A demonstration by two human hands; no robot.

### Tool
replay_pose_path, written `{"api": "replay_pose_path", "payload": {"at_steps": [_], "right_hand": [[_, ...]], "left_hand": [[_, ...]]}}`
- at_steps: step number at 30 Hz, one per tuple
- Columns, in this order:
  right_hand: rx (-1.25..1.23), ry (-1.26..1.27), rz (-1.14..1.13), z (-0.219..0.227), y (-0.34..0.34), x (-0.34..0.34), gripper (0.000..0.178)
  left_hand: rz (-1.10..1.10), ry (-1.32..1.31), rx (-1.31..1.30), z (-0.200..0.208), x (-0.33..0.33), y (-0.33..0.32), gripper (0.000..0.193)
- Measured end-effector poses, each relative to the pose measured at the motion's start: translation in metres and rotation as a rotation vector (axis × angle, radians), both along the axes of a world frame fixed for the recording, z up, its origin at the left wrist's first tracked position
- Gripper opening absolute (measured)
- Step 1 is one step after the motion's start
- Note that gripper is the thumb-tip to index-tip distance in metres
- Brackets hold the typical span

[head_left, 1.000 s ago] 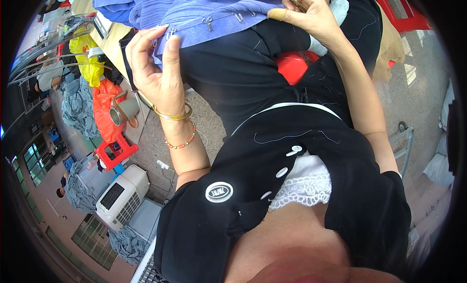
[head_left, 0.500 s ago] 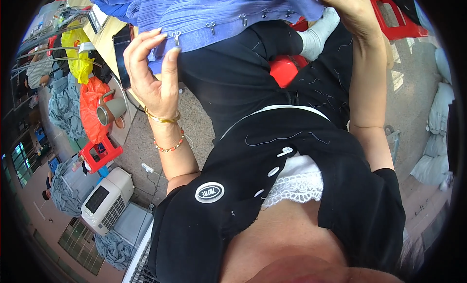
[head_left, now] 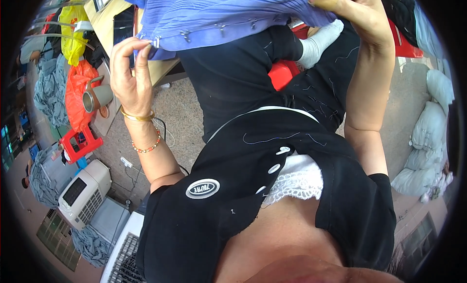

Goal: Trimming loose threads from blue garments using thread snips in a factory setting.

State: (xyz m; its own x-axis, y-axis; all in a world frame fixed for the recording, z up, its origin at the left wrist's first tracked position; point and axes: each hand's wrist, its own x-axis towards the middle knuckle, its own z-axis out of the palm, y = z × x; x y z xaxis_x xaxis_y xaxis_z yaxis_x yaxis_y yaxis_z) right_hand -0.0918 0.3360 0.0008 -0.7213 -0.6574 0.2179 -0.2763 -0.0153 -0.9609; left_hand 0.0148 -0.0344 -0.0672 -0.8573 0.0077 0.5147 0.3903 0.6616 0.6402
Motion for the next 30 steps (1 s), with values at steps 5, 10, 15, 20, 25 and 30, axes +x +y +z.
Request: {"api": "replay_pose_path", "payload": {"at_steps": [5,10,15,20,25,30], "right_hand": [[0.016,-0.194,-0.134,-0.038,-0.026,-0.029,0.008],[0.126,-0.141,-0.188,-0.057,-0.043,-0.027,0.011],[-0.037,-0.223,-0.249,-0.076,-0.046,-0.018,0.023],[-0.100,-0.234,-0.422,-0.092,-0.001,-0.012,0.033],[-0.063,-0.258,-0.621,-0.110,0.035,0.002,0.031],[-0.047,-0.268,-0.727,-0.111,0.051,0.019,0.030]], "left_hand": [[0.050,0.024,-0.128,-0.009,-0.011,-0.009,0.010],[-0.025,0.012,-0.267,-0.006,-0.019,0.013,0.013],[0.103,0.139,-0.157,0.010,-0.010,0.026,0.021],[-0.048,0.214,-0.084,0.039,-0.004,0.072,0.025],[-0.034,0.164,-0.267,0.053,-0.006,0.092,0.041],[-0.005,0.202,-0.360,0.048,-0.010,0.099,0.037]]}}
